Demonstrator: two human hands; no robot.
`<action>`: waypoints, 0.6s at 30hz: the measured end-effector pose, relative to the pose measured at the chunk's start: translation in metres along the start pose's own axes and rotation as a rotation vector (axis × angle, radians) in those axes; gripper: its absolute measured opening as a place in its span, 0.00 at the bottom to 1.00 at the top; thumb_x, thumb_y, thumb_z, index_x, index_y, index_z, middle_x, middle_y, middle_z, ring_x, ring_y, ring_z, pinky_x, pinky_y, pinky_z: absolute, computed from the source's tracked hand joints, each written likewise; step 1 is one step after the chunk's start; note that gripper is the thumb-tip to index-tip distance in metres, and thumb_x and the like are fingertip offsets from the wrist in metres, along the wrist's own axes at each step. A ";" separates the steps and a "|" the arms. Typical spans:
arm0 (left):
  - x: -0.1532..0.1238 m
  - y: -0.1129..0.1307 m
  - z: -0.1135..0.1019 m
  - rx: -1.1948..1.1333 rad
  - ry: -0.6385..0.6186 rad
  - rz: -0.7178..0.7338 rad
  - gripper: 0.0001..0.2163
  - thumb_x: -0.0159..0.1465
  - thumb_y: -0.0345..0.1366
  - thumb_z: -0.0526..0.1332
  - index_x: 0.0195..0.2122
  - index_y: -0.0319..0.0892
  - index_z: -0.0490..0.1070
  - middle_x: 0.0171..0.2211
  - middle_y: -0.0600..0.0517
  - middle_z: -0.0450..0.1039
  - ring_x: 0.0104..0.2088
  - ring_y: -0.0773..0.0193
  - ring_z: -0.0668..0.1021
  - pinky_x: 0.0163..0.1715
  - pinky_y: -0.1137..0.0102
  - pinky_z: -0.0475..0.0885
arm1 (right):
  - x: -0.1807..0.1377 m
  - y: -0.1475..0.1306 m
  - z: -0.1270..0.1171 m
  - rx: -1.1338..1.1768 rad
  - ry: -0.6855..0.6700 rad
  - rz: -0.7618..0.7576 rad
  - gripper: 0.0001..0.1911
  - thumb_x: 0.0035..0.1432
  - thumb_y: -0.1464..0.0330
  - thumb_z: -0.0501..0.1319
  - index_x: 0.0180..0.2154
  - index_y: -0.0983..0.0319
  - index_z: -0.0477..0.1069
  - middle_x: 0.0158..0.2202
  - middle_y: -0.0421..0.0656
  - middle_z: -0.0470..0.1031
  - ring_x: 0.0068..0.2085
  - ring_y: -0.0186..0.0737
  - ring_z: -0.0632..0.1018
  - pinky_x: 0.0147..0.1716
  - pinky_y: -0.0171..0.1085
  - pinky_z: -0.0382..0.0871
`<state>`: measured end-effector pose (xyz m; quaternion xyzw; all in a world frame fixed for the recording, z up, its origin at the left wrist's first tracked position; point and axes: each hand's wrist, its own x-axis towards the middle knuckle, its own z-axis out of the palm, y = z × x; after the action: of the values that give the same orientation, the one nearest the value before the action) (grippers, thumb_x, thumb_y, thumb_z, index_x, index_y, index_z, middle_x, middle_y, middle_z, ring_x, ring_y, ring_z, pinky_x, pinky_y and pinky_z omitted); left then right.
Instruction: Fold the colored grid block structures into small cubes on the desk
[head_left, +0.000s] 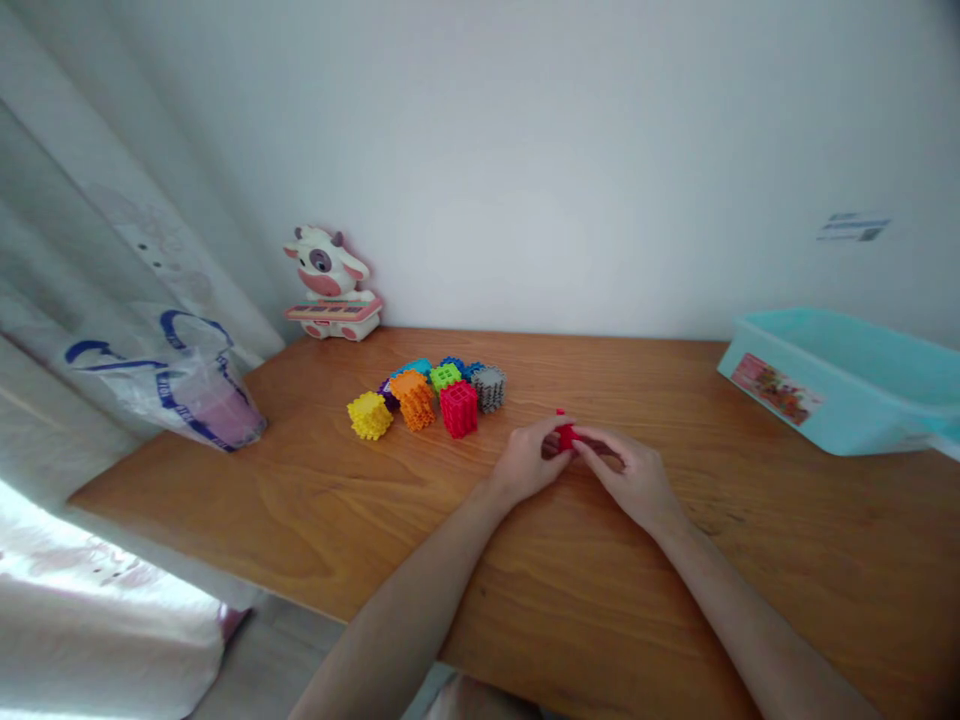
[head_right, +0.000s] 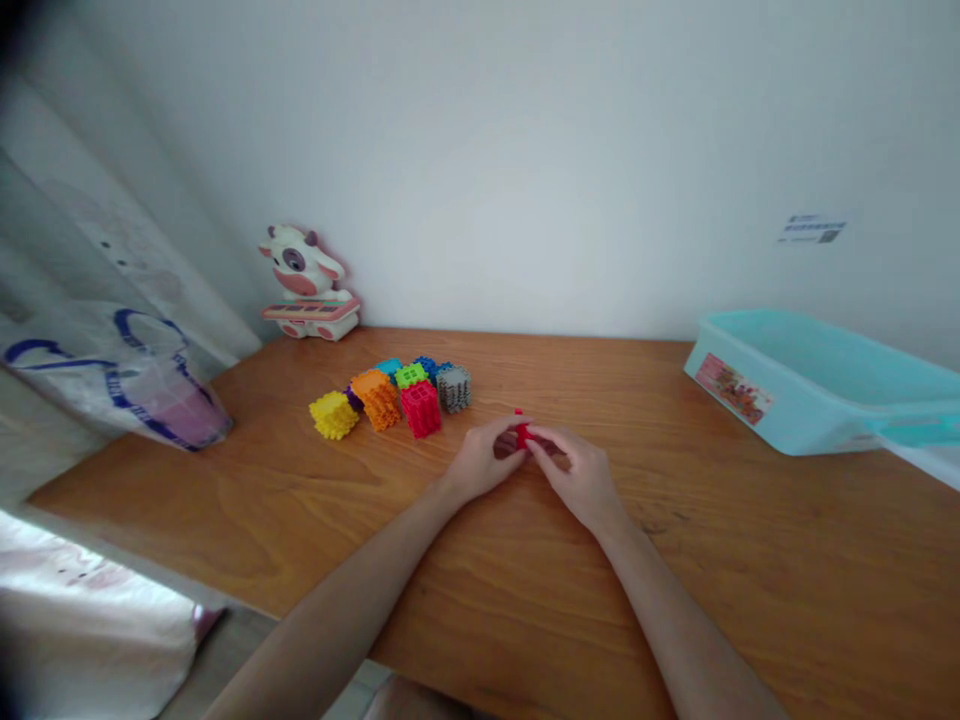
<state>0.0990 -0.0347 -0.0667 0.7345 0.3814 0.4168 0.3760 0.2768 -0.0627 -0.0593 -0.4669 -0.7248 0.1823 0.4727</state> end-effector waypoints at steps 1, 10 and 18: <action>0.001 0.000 -0.001 -0.073 -0.024 -0.018 0.20 0.59 0.33 0.65 0.53 0.40 0.71 0.41 0.47 0.80 0.35 0.64 0.81 0.41 0.67 0.78 | 0.001 -0.001 -0.002 -0.017 -0.002 -0.024 0.12 0.61 0.60 0.61 0.44 0.56 0.78 0.44 0.44 0.82 0.41 0.45 0.83 0.46 0.47 0.78; 0.005 0.003 -0.012 -0.387 -0.258 -0.131 0.21 0.55 0.40 0.70 0.48 0.37 0.75 0.38 0.45 0.80 0.36 0.63 0.80 0.43 0.66 0.75 | 0.003 -0.004 -0.009 -0.138 -0.015 -0.155 0.12 0.63 0.59 0.58 0.40 0.51 0.80 0.39 0.41 0.83 0.38 0.46 0.83 0.41 0.44 0.78; 0.004 -0.005 -0.008 -0.338 -0.103 -0.081 0.24 0.48 0.40 0.74 0.46 0.39 0.76 0.50 0.42 0.74 0.34 0.65 0.79 0.35 0.68 0.75 | 0.003 -0.005 -0.008 -0.149 -0.018 -0.192 0.12 0.63 0.59 0.57 0.39 0.51 0.79 0.38 0.42 0.82 0.37 0.46 0.82 0.41 0.44 0.78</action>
<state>0.0920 -0.0277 -0.0665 0.6650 0.3154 0.4216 0.5297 0.2809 -0.0642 -0.0497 -0.4275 -0.7819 0.0863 0.4455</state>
